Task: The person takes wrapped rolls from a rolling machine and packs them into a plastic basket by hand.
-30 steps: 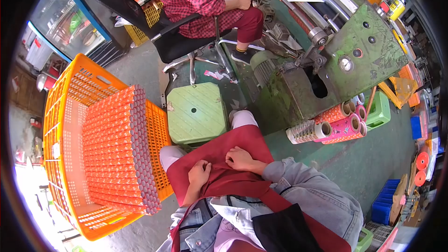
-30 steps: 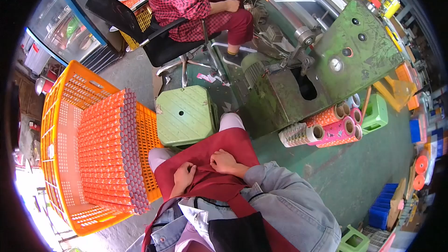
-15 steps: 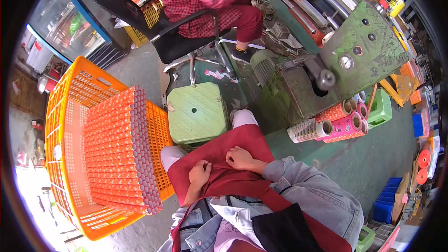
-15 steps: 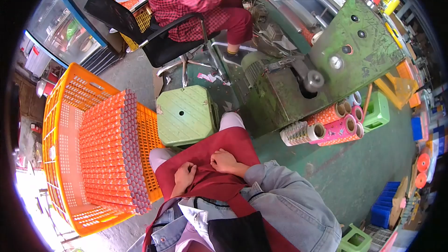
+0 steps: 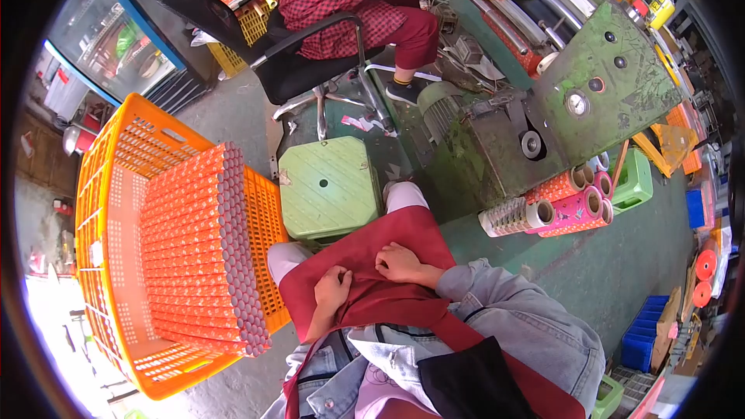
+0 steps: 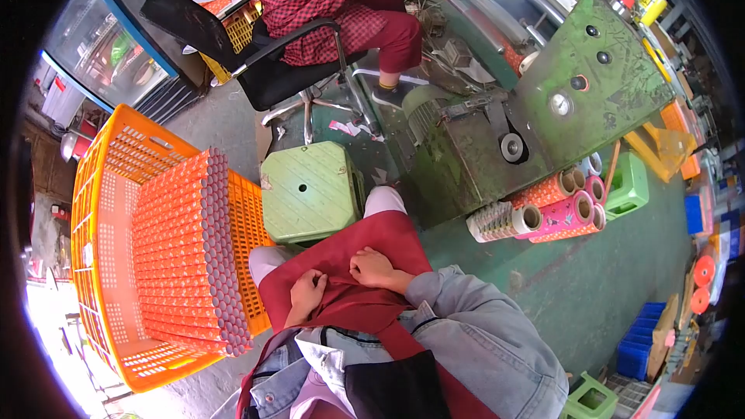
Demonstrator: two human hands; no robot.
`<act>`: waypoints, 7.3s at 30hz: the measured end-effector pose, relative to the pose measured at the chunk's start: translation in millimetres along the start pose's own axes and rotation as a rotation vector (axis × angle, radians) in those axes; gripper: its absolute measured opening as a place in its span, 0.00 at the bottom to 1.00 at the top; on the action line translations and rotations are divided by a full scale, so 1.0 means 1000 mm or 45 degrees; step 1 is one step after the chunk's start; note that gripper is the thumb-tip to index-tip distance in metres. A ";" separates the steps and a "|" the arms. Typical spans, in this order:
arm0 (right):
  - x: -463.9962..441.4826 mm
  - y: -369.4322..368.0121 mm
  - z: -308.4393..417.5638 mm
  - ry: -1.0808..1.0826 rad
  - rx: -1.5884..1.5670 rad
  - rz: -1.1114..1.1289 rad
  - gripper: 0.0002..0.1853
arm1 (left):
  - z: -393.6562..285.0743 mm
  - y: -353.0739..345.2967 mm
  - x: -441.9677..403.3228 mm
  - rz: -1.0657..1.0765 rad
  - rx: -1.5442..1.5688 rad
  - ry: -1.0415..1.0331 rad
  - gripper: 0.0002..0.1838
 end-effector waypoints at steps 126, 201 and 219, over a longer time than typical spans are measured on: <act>-0.069 0.052 0.277 1.102 0.226 -0.191 0.10 | -0.012 0.341 0.116 0.494 -1.050 0.331 0.20; -0.072 -0.218 0.388 0.449 -0.665 0.884 0.20 | 0.250 0.276 0.158 0.500 -1.017 1.242 0.20; -0.058 -0.210 0.350 0.956 -0.031 0.613 0.25 | 0.265 0.265 0.160 0.169 -0.832 1.403 0.28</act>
Point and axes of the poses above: each hand's wrist, its own x-axis away from the middle knuckle, its own y-axis out of the back of the hand, z = x × y, the point moved 6 cm from there along -x, towards the middle knuckle, and after that the axes turned 2 degrees about z, right-handed, at the moved point
